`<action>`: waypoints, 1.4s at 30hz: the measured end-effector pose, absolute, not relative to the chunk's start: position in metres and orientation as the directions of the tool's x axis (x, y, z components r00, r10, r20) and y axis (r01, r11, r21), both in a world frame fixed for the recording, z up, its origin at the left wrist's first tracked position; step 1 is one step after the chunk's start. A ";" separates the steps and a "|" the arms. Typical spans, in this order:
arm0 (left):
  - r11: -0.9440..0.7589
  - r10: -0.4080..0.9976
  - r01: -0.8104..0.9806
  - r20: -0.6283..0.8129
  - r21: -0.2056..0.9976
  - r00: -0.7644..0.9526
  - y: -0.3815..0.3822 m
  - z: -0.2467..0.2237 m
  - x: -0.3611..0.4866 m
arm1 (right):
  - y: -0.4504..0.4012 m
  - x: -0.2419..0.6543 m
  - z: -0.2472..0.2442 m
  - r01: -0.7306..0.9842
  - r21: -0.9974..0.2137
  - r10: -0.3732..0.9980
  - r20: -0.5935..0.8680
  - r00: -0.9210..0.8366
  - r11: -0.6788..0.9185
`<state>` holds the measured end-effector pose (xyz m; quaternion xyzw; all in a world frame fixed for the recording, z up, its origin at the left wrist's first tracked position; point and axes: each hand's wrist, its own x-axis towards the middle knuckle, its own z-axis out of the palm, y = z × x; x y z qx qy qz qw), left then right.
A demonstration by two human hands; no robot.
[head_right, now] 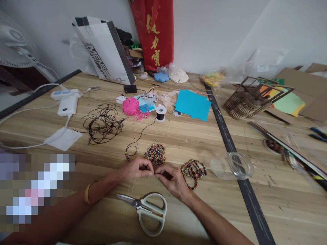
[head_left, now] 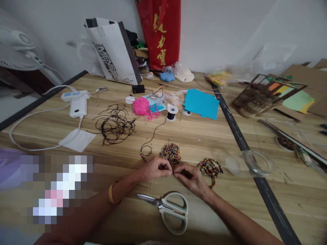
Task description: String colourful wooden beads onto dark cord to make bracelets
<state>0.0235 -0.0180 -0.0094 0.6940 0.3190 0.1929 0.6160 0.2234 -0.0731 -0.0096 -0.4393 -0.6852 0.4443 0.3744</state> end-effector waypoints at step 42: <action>0.057 0.658 0.135 -0.139 0.989 0.740 -0.017 -0.018 0.023 | -0.073 0.223 -0.010 0.299 -0.925 0.920 0.112 -0.375 0.234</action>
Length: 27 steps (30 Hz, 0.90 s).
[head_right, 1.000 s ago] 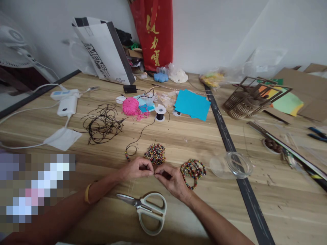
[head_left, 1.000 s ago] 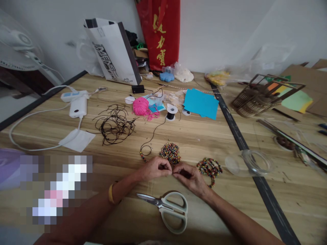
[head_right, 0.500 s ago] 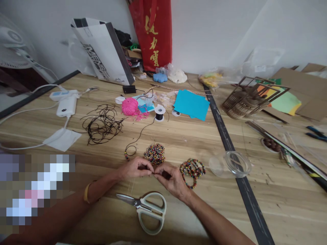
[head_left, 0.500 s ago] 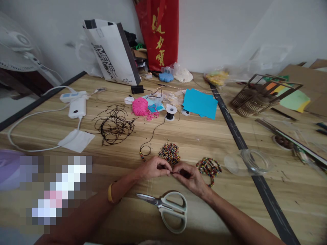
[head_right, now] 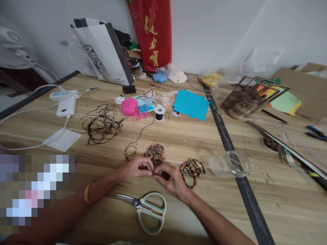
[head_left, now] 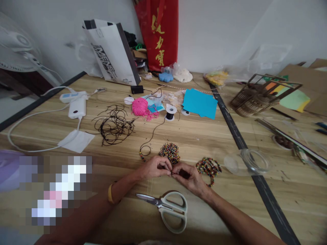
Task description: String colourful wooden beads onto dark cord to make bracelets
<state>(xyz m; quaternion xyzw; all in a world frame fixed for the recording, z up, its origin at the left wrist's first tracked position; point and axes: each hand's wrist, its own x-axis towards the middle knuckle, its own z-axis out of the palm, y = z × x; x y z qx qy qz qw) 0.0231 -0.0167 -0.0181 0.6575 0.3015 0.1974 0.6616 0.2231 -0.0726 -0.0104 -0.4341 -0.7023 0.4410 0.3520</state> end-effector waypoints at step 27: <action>0.062 0.654 0.166 -0.166 0.984 0.738 -0.018 -0.006 0.021 | -0.073 0.225 0.000 0.299 -0.850 0.863 0.294 -0.412 0.433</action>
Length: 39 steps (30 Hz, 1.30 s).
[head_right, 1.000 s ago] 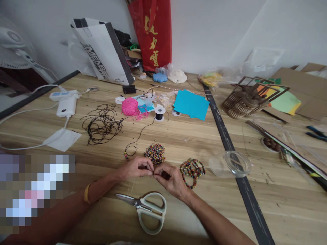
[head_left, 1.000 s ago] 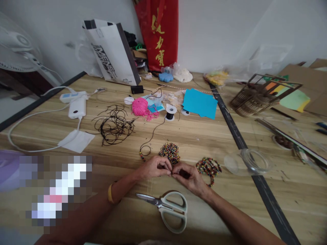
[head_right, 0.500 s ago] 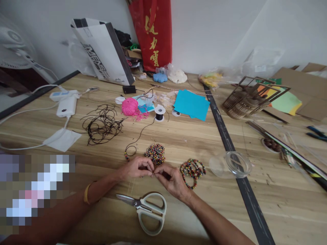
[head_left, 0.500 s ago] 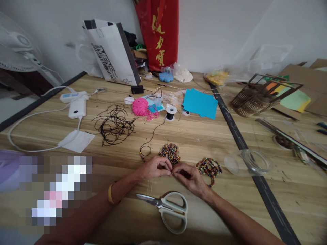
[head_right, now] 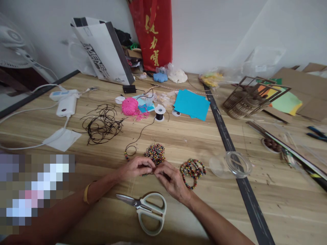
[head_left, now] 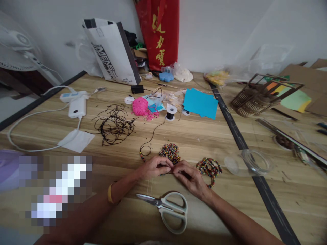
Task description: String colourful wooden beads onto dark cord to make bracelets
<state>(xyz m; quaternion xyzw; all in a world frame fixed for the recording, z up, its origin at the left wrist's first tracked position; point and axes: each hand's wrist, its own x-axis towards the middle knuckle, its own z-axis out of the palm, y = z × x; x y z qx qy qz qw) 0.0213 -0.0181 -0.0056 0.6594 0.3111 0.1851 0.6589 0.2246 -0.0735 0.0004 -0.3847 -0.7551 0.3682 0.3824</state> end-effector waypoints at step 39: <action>-0.021 0.653 0.145 -0.096 0.989 0.751 -0.017 -0.012 0.022 | -0.057 0.243 -0.001 0.530 -0.767 0.930 0.335 -0.149 0.361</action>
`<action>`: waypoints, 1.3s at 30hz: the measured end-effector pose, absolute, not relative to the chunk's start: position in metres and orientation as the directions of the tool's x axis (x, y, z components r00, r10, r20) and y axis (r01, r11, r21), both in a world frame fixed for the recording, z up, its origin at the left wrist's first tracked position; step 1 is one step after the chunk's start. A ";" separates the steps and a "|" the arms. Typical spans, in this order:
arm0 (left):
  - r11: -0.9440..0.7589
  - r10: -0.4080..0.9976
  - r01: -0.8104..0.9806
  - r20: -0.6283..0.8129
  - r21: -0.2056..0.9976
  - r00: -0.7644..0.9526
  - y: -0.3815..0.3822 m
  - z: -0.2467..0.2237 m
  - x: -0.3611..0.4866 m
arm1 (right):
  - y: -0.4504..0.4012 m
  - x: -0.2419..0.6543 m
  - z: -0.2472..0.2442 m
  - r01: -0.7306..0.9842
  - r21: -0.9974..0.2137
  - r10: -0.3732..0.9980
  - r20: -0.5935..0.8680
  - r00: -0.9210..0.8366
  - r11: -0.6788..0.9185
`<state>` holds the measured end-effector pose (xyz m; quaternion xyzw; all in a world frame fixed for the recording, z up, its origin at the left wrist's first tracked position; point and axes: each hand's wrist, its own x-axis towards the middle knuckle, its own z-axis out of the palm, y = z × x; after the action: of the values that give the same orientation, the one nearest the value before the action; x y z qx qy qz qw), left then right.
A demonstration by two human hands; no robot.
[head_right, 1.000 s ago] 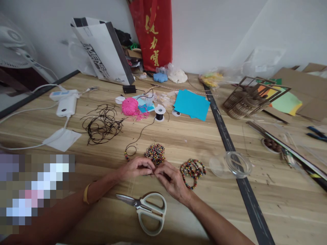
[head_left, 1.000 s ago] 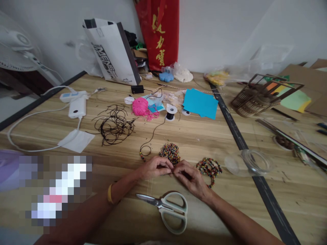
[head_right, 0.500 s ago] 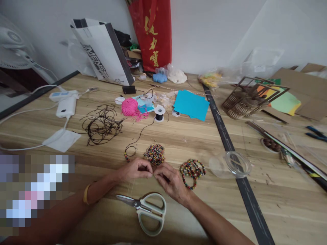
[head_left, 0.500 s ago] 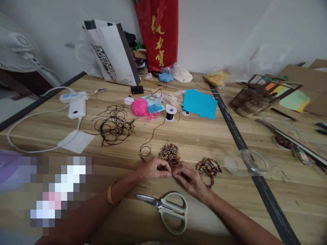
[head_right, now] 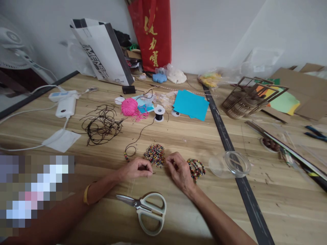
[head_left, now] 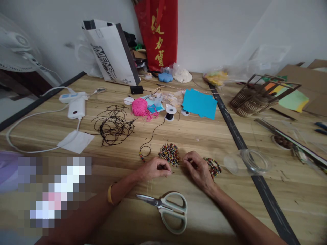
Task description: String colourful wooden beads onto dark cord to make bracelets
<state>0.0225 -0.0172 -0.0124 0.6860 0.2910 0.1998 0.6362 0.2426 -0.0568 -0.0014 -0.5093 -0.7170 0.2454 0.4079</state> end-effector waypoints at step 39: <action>0.133 0.659 0.124 -0.181 0.983 0.730 -0.018 -0.005 0.023 | -0.069 0.231 0.000 0.451 -0.756 0.879 0.385 -0.281 0.475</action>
<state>0.0230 -0.0182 -0.0052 0.6290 0.3111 0.1950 0.6853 0.2313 -0.0687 -0.0002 -0.4398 -0.7559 0.2630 0.4074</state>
